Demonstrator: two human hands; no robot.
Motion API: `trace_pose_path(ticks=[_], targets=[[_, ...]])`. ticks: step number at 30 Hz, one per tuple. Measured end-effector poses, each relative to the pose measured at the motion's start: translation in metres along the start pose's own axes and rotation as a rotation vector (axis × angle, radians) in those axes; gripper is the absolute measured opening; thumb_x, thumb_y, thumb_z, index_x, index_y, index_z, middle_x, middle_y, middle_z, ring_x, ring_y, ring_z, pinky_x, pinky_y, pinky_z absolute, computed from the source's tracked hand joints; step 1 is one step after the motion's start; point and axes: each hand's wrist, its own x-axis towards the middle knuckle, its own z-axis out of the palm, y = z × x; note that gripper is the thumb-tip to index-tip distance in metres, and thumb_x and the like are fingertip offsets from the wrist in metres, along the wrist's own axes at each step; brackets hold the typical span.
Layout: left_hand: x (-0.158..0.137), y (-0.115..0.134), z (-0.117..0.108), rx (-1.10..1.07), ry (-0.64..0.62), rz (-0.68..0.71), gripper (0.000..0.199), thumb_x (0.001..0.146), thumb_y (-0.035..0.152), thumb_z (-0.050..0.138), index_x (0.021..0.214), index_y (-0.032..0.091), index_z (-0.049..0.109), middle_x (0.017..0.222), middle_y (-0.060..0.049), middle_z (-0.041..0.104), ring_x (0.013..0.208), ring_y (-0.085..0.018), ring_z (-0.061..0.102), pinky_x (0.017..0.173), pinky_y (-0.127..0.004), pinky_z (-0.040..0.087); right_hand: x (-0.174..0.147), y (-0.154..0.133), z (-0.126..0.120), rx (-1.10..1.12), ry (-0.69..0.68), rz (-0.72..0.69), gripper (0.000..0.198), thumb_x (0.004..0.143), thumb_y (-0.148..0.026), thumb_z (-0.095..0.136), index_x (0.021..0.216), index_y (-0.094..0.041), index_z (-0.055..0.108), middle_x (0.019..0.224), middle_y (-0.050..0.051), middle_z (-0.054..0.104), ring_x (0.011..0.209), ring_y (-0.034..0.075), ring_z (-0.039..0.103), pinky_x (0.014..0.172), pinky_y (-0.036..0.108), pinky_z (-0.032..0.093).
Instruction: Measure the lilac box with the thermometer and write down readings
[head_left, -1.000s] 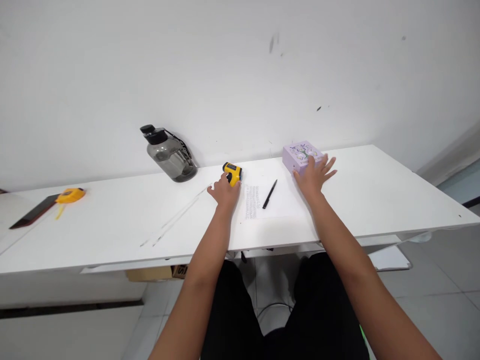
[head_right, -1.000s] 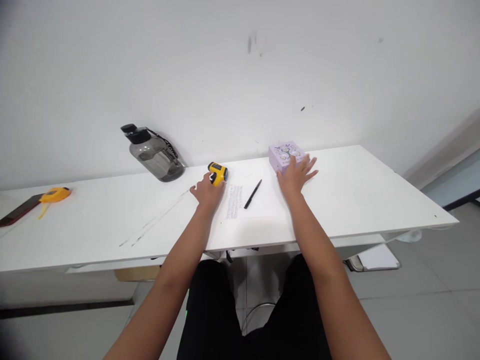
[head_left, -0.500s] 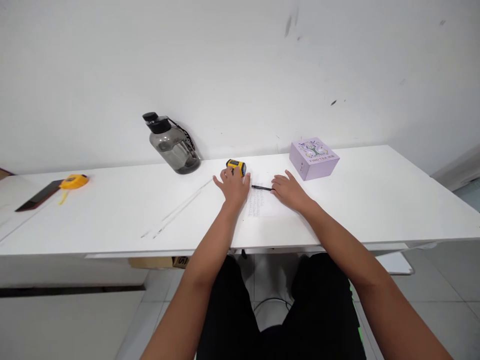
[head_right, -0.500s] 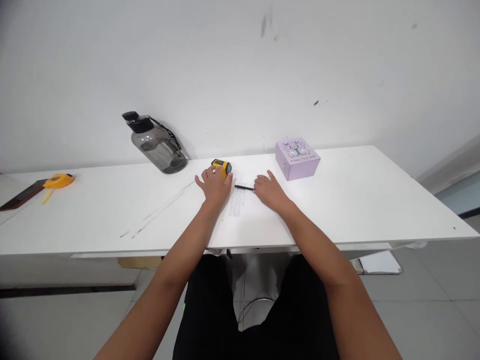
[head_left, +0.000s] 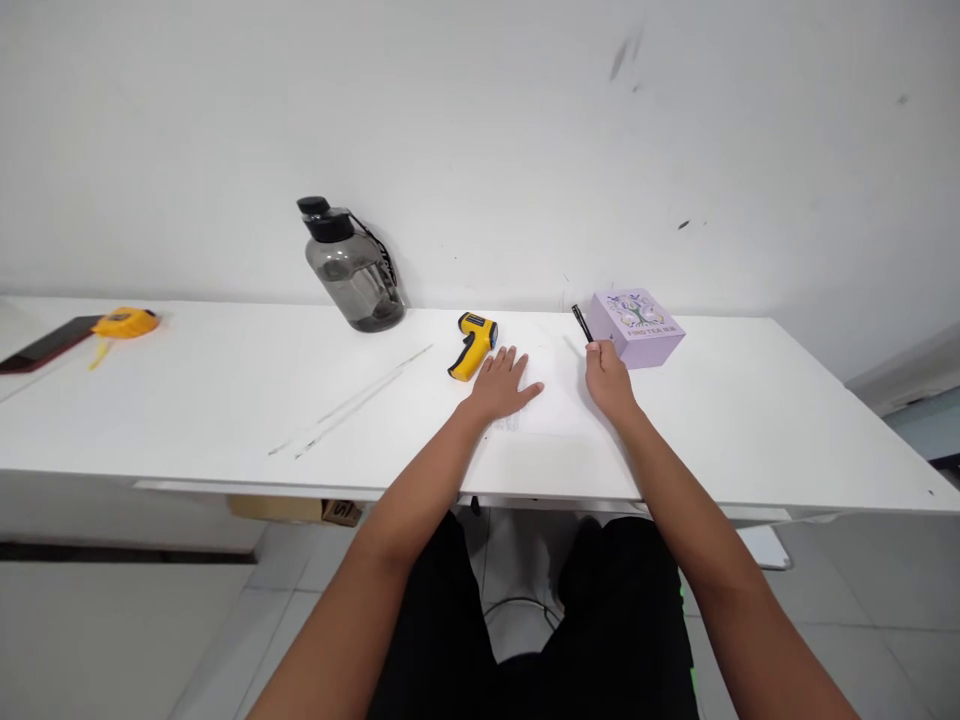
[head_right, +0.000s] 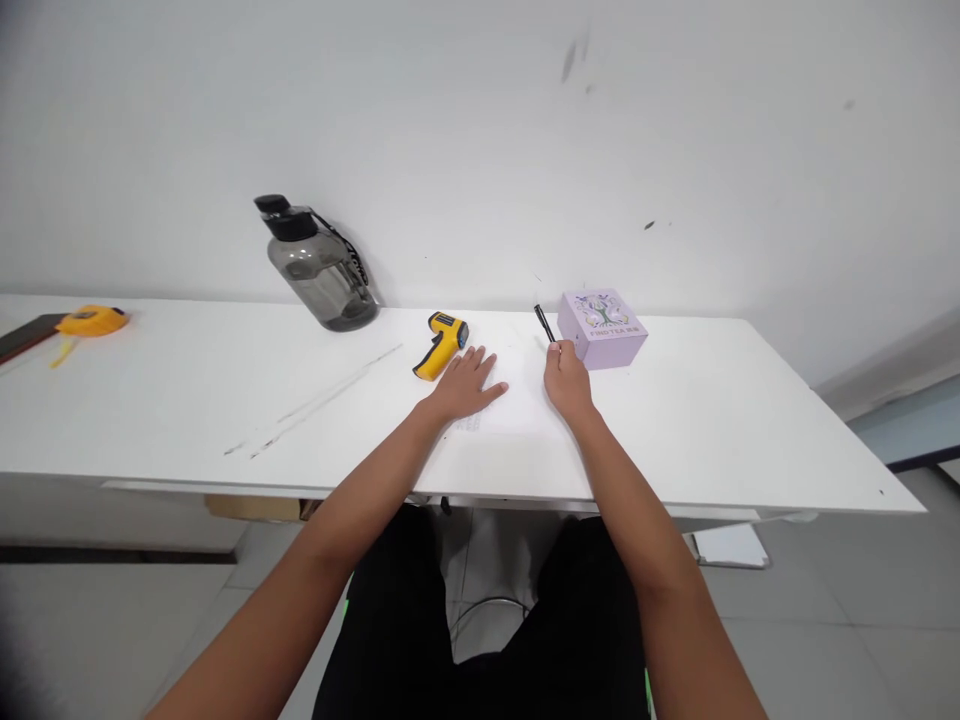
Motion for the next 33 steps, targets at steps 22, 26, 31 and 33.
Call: trace_pose_path(ticks=[22, 26, 31, 33], targets=[[0.013, 0.002, 0.000, 0.199, 0.077, -0.063, 0.082, 0.089, 0.053, 0.052, 0.153, 0.011, 0.025, 0.151, -0.020, 0.044, 0.142, -0.033, 0.036, 0.115, -0.045, 0.027, -0.039, -0.019, 0.026, 0.342, -0.420, -0.197, 0.045, 0.082, -0.063, 0.062, 0.067, -0.020, 0.068, 0.059, 0.001, 0.062, 0.054, 0.013, 0.049, 0.059, 0.030, 0.041], [0.011, 0.006, -0.004, 0.265, 0.080, -0.060, 0.075, 0.090, 0.054, 0.050, 0.151, 0.013, 0.032, 0.145, -0.016, 0.049, 0.135, -0.032, 0.042, 0.111, -0.043, 0.032, -0.036, -0.018, 0.034, 0.447, -0.461, -0.044, 0.051, 0.089, -0.063, 0.050, 0.067, -0.020, 0.066, 0.051, 0.000, 0.056, 0.050, 0.013, 0.045, 0.053, 0.029, 0.035], [0.011, 0.008, -0.004, 0.299, 0.086, -0.044, 0.065, 0.092, 0.048, 0.051, 0.147, 0.015, 0.039, 0.141, -0.015, 0.052, 0.131, -0.031, 0.044, 0.108, -0.043, 0.033, -0.035, -0.023, 0.038, 0.322, -0.382, -0.007, 0.036, 0.087, -0.046, 0.057, 0.063, -0.020, 0.064, 0.051, -0.002, 0.054, 0.051, 0.012, 0.043, 0.053, 0.028, 0.034], [0.011, 0.008, -0.003, 0.310, 0.084, -0.042, 0.062, 0.092, 0.046, 0.051, 0.145, 0.016, 0.040, 0.140, -0.014, 0.053, 0.130, -0.031, 0.044, 0.108, -0.043, 0.032, -0.036, -0.026, 0.037, 0.247, -0.389, -0.031, 0.033, 0.087, -0.041, 0.056, 0.062, -0.020, 0.064, 0.053, -0.001, 0.056, 0.053, 0.012, 0.045, 0.054, 0.028, 0.035]])
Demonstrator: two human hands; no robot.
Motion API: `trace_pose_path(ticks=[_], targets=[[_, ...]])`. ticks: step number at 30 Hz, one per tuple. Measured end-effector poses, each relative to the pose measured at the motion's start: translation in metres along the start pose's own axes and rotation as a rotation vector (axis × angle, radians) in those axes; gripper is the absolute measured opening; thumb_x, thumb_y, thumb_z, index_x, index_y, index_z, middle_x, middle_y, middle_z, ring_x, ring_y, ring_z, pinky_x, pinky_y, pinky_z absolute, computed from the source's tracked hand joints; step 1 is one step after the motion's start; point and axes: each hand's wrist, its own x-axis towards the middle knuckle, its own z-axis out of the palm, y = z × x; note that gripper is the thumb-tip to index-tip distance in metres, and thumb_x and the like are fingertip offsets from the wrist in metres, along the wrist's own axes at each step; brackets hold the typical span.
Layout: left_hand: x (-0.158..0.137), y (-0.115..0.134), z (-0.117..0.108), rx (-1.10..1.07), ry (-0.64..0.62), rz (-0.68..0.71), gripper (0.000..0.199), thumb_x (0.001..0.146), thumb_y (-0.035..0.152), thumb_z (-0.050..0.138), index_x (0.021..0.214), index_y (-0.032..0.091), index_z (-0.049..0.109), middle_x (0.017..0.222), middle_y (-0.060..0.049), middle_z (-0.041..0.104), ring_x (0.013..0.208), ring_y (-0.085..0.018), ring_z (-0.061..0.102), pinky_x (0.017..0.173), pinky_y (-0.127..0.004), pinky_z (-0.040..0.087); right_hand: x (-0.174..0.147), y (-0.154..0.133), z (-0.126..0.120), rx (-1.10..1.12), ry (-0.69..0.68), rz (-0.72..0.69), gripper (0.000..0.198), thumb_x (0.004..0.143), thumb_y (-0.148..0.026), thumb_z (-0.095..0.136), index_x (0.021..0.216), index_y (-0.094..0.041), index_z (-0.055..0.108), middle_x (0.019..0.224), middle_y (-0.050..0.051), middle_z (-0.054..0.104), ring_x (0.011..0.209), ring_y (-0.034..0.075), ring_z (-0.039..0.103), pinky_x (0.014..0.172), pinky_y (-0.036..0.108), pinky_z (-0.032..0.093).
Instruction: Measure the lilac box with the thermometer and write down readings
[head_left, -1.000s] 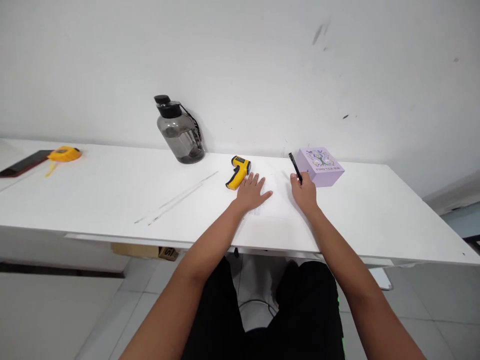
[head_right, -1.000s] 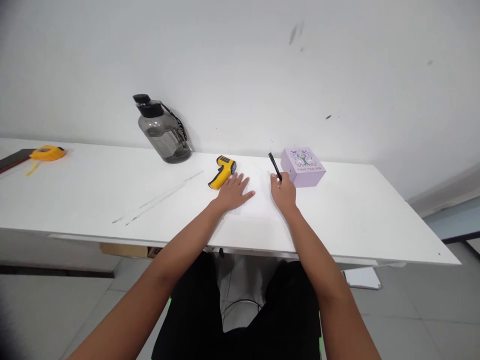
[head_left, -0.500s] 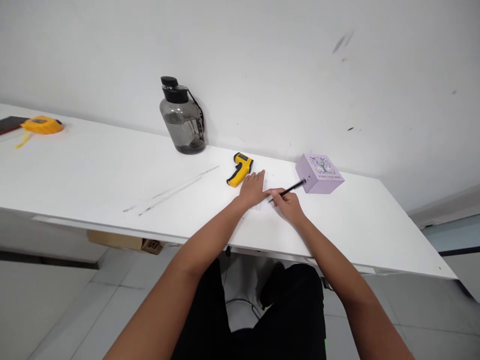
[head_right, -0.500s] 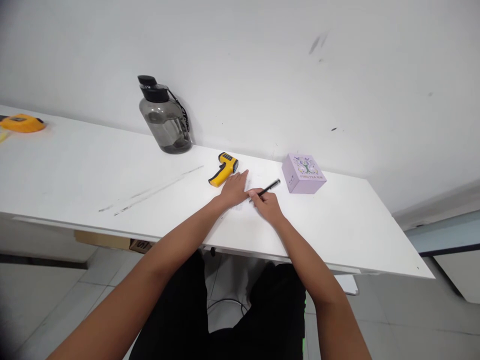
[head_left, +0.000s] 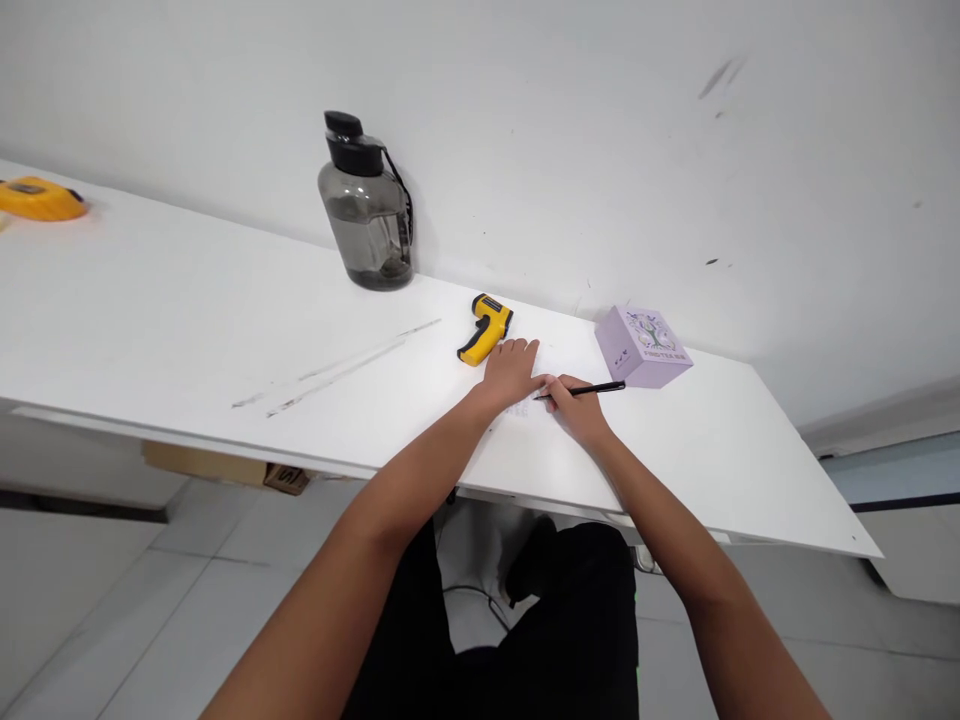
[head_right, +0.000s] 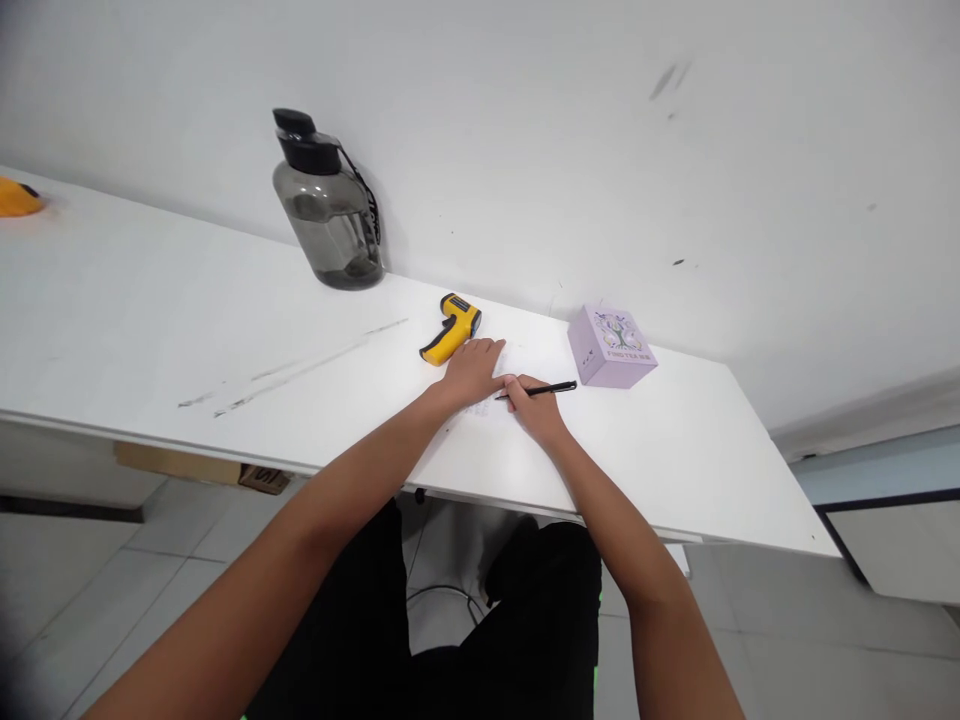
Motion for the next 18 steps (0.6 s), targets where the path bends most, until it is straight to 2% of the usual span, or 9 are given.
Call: trace_pose_path(ticks=[12, 18], targets=[[-0.0008, 0.0001, 0.0029, -0.002, 0.019, 0.019, 0.061, 0.094, 0.047, 0.048, 0.143, 0.011, 0.044, 0.138, -0.016, 0.053, 0.129, -0.032, 0.044, 0.108, -0.043, 0.031, -0.0030, -0.0047, 0.0025, -0.108, -0.015, -0.026, 0.037, 0.086, -0.046, 0.054, 0.063, -0.020, 0.065, 0.056, 0.001, 0.059, 0.059, 0.014, 0.050, 0.059, 0.029, 0.039], [0.0004, 0.0008, 0.0044, -0.022, 0.023, -0.013, 0.076, 0.093, 0.050, 0.049, 0.154, 0.010, 0.026, 0.140, -0.018, 0.052, 0.130, -0.032, 0.045, 0.109, -0.043, 0.030, -0.0030, -0.0015, 0.0026, -0.052, -0.029, -0.019, 0.037, 0.086, -0.047, 0.055, 0.063, -0.020, 0.065, 0.054, 0.000, 0.057, 0.054, 0.014, 0.048, 0.057, 0.029, 0.038]])
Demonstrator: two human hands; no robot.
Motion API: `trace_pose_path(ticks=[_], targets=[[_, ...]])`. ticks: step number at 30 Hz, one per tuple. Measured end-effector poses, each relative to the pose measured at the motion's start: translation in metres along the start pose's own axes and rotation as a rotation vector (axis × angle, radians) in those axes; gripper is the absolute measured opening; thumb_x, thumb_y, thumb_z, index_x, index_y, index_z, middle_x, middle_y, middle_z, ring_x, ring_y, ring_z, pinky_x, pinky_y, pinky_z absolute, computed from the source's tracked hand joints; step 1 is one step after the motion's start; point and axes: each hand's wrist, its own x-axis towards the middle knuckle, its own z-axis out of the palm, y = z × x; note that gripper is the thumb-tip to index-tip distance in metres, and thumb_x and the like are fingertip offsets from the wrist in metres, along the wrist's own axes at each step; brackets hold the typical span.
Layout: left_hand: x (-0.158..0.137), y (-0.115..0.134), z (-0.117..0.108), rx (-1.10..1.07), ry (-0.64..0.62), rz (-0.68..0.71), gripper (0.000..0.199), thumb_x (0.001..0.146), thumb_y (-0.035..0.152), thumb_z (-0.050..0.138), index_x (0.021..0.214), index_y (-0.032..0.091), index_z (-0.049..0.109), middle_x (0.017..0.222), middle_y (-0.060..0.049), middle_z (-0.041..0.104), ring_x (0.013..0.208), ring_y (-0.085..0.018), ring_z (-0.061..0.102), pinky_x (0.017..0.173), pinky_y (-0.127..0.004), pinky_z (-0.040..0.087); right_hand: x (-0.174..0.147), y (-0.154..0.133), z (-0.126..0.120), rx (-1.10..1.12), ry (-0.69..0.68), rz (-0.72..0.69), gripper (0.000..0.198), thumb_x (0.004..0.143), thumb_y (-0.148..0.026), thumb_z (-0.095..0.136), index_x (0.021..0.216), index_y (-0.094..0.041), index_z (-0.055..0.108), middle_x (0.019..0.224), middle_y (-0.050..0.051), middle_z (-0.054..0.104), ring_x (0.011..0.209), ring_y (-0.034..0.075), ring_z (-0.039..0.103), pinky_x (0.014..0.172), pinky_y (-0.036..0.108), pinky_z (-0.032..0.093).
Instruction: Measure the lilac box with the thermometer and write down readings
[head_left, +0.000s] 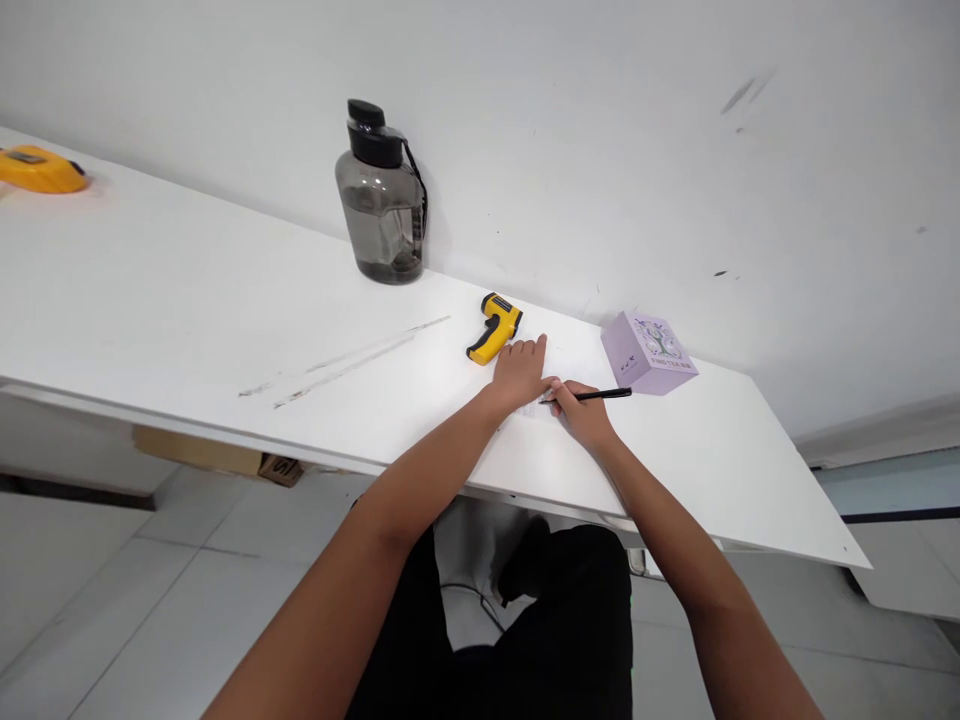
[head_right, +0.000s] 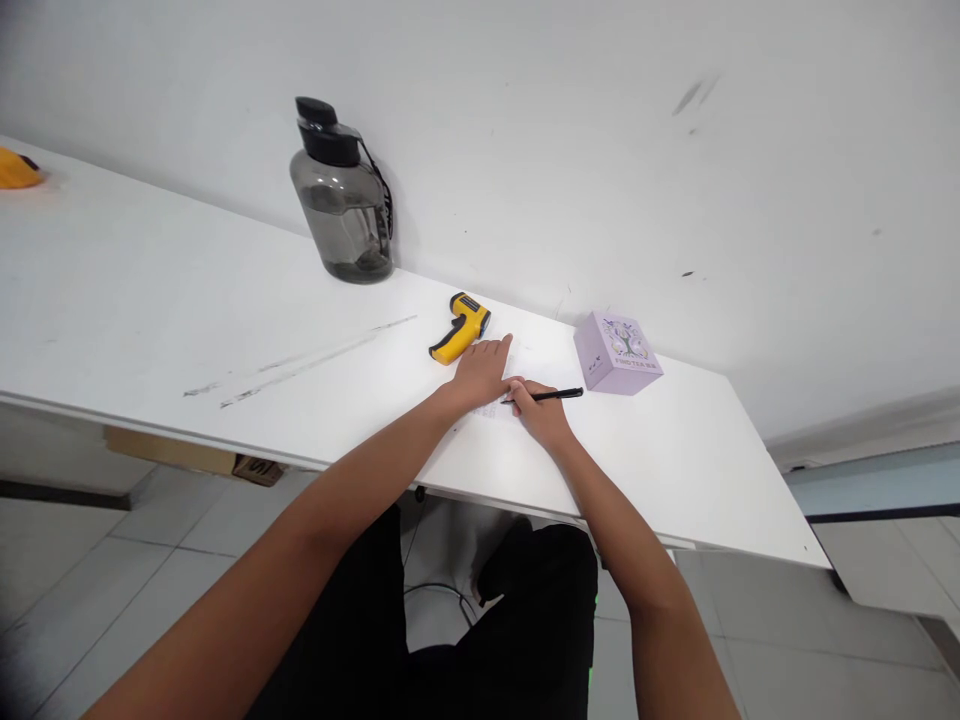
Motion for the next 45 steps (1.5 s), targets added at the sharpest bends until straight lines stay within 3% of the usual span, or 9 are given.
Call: trace_pose_path(ticks=[13, 23, 45], targets=[[-0.002, 0.002, -0.006, 0.003, -0.021, -0.010, 0.078, 0.092, 0.048, 0.049, 0.154, 0.008, 0.024, 0.141, -0.019, 0.052, 0.130, -0.032, 0.045, 0.108, -0.043, 0.032, -0.001, -0.003, -0.002, -0.006, -0.008, 0.020, 0.038, 0.085, -0.047, 0.054, 0.061, -0.020, 0.063, 0.053, 0.000, 0.057, 0.054, 0.013, 0.048, 0.055, 0.028, 0.039], [-0.001, -0.001, -0.005, 0.013, -0.037, 0.013, 0.075, 0.090, 0.043, 0.050, 0.154, 0.010, 0.025, 0.143, -0.019, 0.050, 0.132, -0.032, 0.043, 0.108, -0.043, 0.033, 0.004, 0.011, 0.002, 0.022, 0.013, 0.004, 0.038, 0.086, -0.049, 0.055, 0.062, -0.021, 0.064, 0.056, 0.000, 0.060, 0.055, 0.014, 0.052, 0.054, 0.029, 0.040], [-0.002, -0.007, 0.003, 0.030, -0.013, 0.031, 0.059, 0.093, 0.052, 0.047, 0.140, 0.016, 0.045, 0.146, -0.013, 0.049, 0.136, -0.028, 0.041, 0.112, -0.043, 0.030, 0.002, 0.007, -0.002, 0.020, -0.009, -0.015, 0.040, 0.088, -0.045, 0.050, 0.055, -0.024, 0.053, 0.053, -0.001, 0.053, 0.055, 0.015, 0.050, 0.058, 0.029, 0.040]])
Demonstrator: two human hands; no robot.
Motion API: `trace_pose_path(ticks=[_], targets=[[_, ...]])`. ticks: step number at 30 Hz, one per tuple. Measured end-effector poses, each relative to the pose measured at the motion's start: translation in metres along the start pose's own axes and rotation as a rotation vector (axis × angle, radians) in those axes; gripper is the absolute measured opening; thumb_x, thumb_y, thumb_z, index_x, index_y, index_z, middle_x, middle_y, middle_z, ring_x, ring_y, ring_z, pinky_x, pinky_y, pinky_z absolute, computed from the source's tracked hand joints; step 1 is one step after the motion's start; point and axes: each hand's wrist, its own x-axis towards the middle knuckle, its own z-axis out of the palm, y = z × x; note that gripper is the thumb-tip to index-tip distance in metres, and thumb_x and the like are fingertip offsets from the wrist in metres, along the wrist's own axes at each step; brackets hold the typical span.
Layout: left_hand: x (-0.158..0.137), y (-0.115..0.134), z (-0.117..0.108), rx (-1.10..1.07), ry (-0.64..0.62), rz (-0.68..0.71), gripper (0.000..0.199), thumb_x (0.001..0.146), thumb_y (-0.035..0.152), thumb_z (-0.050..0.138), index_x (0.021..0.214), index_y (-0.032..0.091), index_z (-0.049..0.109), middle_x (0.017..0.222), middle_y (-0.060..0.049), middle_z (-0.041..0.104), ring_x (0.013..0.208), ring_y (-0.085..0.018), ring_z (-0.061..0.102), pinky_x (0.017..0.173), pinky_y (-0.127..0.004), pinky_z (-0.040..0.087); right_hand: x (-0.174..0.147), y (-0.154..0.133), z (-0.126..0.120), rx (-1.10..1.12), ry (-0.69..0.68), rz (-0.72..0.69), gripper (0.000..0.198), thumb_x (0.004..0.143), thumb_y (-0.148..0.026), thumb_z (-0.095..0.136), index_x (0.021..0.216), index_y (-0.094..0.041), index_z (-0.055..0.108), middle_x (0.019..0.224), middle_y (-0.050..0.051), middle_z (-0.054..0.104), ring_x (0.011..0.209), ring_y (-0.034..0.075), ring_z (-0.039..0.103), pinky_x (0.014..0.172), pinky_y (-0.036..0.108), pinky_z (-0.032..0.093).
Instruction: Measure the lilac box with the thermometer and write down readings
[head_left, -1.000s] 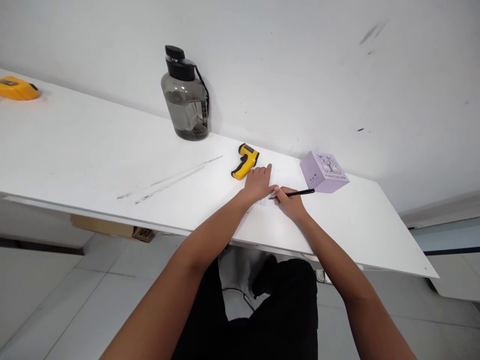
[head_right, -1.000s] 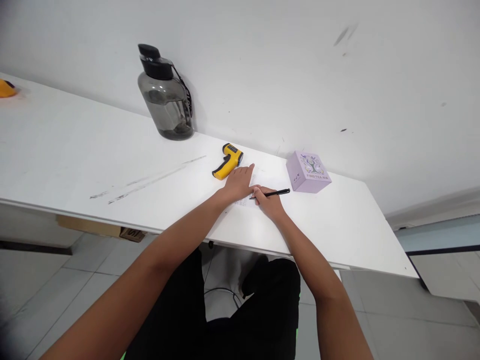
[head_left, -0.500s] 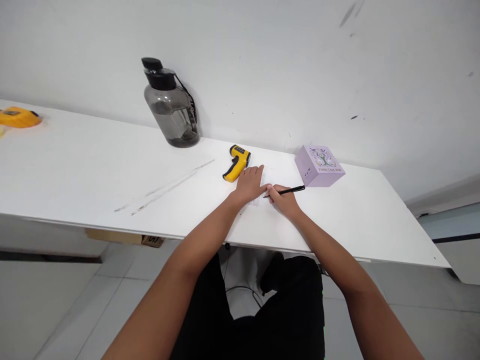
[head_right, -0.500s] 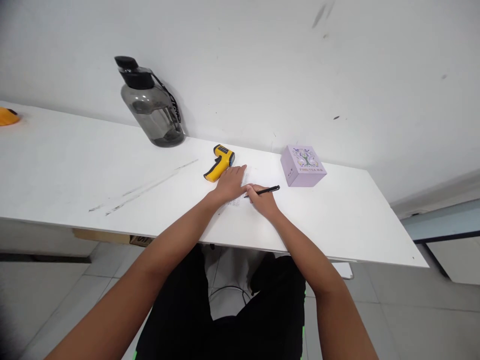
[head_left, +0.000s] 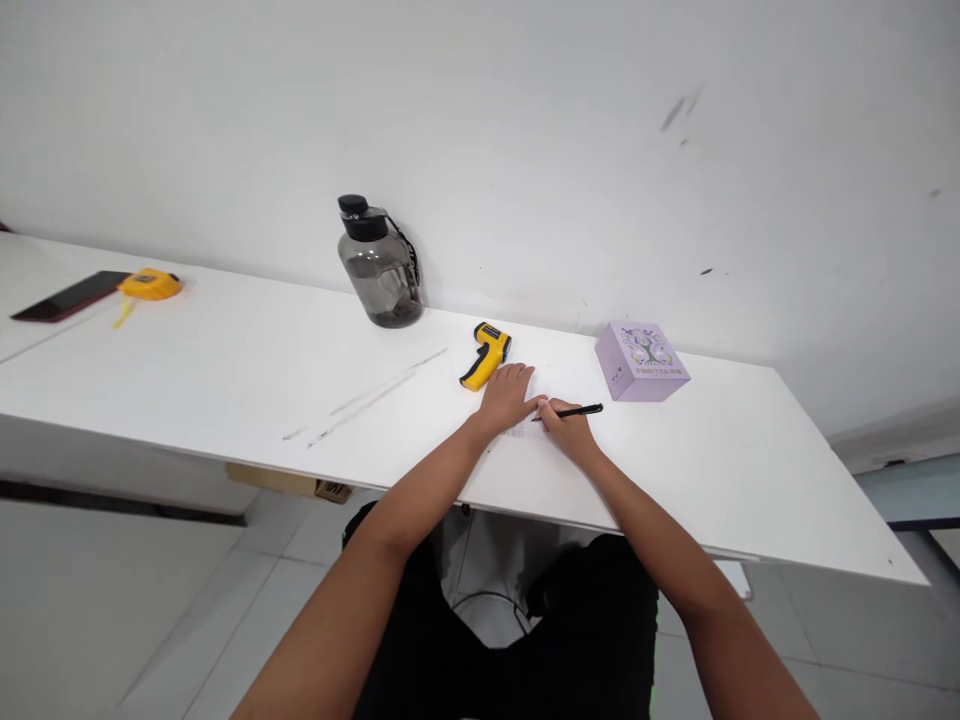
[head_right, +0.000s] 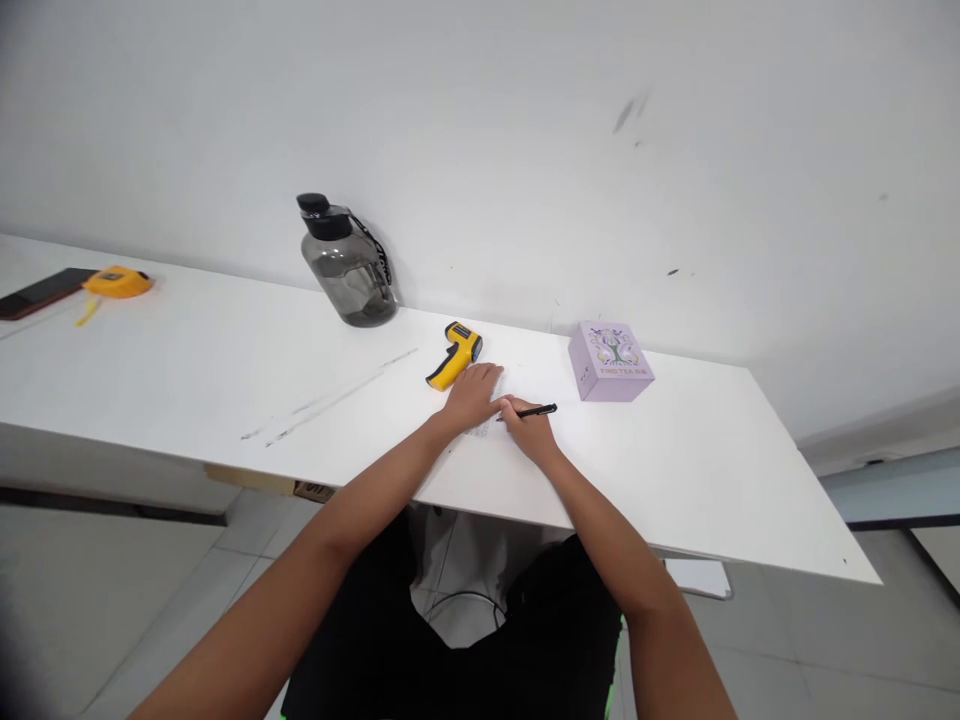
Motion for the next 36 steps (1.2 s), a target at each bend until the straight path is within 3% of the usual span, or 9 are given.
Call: trace_pose_path(ticks=[8, 13, 16, 20, 23, 29, 36], targets=[[0.000, 0.007, -0.008, 0.013, 0.057, 0.007, 0.040, 0.097, 0.035, 0.039, 0.130, 0.018, 0.054, 0.135, -0.011, 0.058, 0.129, -0.023, 0.048, 0.110, -0.040, 0.035, -0.002, -0.007, -0.001, -0.034, 0.215, 0.040, 0.043, 0.091, -0.052, 0.040, 0.059, -0.025, 0.051, 0.056, -0.001, 0.055, 0.062, 0.017, 0.054, 0.067, 0.029, 0.043], [-0.021, 0.012, -0.012, 0.064, 0.037, 0.007, 0.047, 0.100, 0.030, 0.029, 0.137, 0.016, 0.054, 0.155, -0.012, 0.041, 0.145, -0.023, 0.033, 0.118, -0.042, 0.026, -0.009, -0.006, -0.001, -0.168, 0.320, -0.040, 0.039, 0.092, -0.052, 0.039, 0.073, -0.024, 0.057, 0.072, 0.002, 0.065, 0.071, 0.017, 0.058, 0.073, 0.029, 0.042], [-0.056, 0.018, -0.012, 0.091, -0.039, -0.056, 0.052, 0.100, 0.033, 0.028, 0.146, 0.017, 0.046, 0.158, -0.010, 0.038, 0.147, -0.025, 0.029, 0.119, -0.045, 0.024, -0.009, -0.004, -0.002, -0.056, 0.284, -0.042, 0.031, 0.088, -0.050, 0.047, 0.087, -0.023, 0.062, 0.078, 0.001, 0.067, 0.076, 0.018, 0.060, 0.077, 0.030, 0.042], [-0.105, 0.028, -0.014, 0.119, -0.026, -0.204, 0.058, 0.099, 0.044, 0.030, 0.150, 0.020, 0.041, 0.161, -0.010, 0.032, 0.149, -0.030, 0.027, 0.119, -0.050, 0.022, -0.012, 0.000, -0.006, 0.135, 0.175, 0.088, 0.033, 0.083, -0.049, 0.048, 0.079, -0.021, 0.063, 0.072, 0.001, 0.067, 0.079, 0.018, 0.060, 0.079, 0.030, 0.043], [-0.126, 0.030, -0.018, 0.090, -0.062, -0.193, 0.061, 0.098, 0.049, 0.029, 0.152, 0.023, 0.038, 0.163, -0.008, 0.028, 0.150, -0.030, 0.023, 0.120, -0.051, 0.019, -0.027, 0.001, -0.010, 0.152, 0.173, 0.117, 0.038, 0.081, -0.054, 0.048, 0.077, -0.020, 0.064, 0.066, 0.001, 0.065, 0.074, 0.017, 0.058, 0.075, 0.029, 0.044], [-0.135, 0.028, -0.020, 0.053, -0.093, -0.112, 0.057, 0.099, 0.040, 0.026, 0.153, 0.025, 0.038, 0.163, -0.004, 0.028, 0.151, -0.032, 0.019, 0.120, -0.055, 0.016, -0.060, -0.010, 0.001, 0.116, 0.196, 0.125, 0.033, 0.082, -0.049, 0.048, 0.076, -0.021, 0.064, 0.072, 0.001, 0.067, 0.074, 0.017, 0.059, 0.076, 0.030, 0.044], [-0.137, 0.027, -0.018, 0.057, -0.068, -0.116, 0.057, 0.099, 0.039, 0.025, 0.153, 0.022, 0.038, 0.163, -0.005, 0.029, 0.151, -0.031, 0.020, 0.121, -0.053, 0.017, -0.071, -0.017, 0.011, 0.033, 0.099, -0.008, 0.043, 0.088, -0.054, 0.046, 0.068, -0.022, 0.065, 0.064, 0.001, 0.063, 0.072, 0.019, 0.059, 0.076, 0.031, 0.043]])
